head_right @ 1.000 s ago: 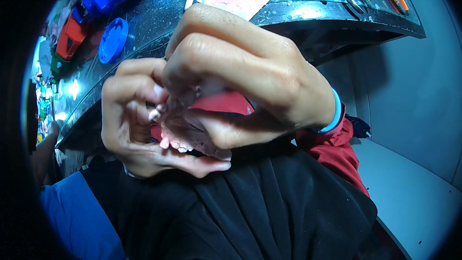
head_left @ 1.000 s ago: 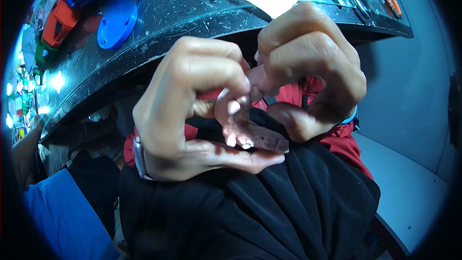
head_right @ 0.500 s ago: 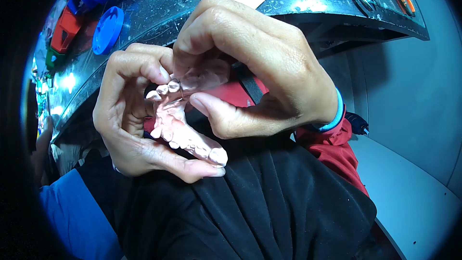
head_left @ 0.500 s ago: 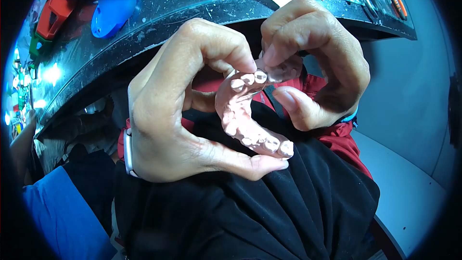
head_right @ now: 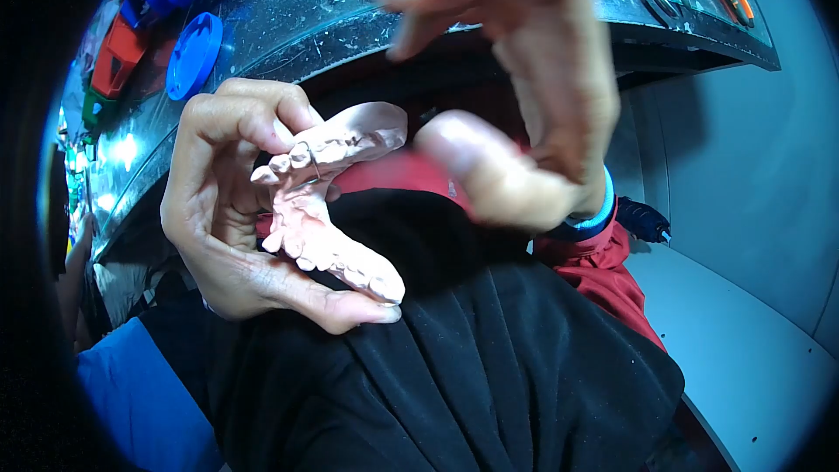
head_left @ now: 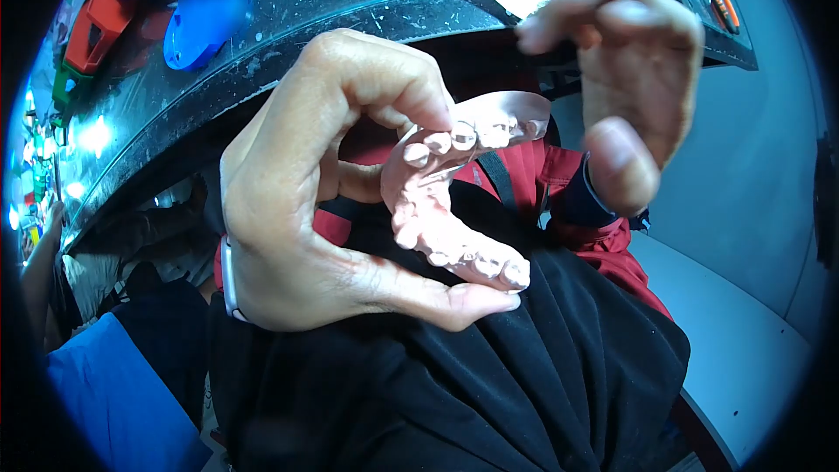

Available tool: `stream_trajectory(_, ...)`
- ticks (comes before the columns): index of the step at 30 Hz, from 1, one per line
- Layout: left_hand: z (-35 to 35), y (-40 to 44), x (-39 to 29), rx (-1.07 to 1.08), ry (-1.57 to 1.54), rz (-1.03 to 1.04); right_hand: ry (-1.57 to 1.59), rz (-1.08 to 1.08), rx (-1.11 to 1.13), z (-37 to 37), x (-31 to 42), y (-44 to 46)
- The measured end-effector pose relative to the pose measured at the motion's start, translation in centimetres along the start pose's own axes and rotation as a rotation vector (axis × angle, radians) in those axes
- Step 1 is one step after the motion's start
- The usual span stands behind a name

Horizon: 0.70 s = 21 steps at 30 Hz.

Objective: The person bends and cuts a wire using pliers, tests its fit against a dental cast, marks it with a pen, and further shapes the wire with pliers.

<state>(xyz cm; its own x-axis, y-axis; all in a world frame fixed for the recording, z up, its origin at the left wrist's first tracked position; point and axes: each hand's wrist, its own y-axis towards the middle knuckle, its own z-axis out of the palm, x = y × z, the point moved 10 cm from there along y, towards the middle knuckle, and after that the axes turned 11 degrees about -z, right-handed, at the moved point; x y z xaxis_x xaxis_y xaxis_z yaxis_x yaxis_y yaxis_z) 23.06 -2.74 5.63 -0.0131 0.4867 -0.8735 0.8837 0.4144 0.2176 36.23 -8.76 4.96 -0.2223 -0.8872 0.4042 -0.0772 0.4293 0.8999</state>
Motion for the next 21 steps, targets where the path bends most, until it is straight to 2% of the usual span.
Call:
stream_trajectory(3,0.0,0.0,0.1,0.008,-0.027,-0.040,0.005,-0.085,-0.269,-3.2,1.1,-1.6)
stream_trajectory(9,-0.3,-0.1,0.0,-0.023,-0.055,-0.004,-0.070,-0.228,-0.547,-6.3,2.4,-3.6)
stream_trajectory(12,-0.5,0.2,0.0,-0.094,-0.140,-0.001,-0.163,-0.138,-0.431,-5.8,2.3,-3.3)
stream_trajectory(15,-0.5,-0.3,0.8,-0.151,-0.200,0.029,-0.076,-0.133,-0.360,-5.5,1.9,-3.2)
stream_trajectory(18,-0.3,0.0,-0.2,-0.110,-0.088,0.078,-0.120,-0.129,-0.294,-4.1,2.0,-2.7)
stream_trajectory(21,-0.1,-0.1,-0.4,-0.092,0.011,0.115,-0.215,-0.147,-0.122,-2.0,2.2,-1.5)
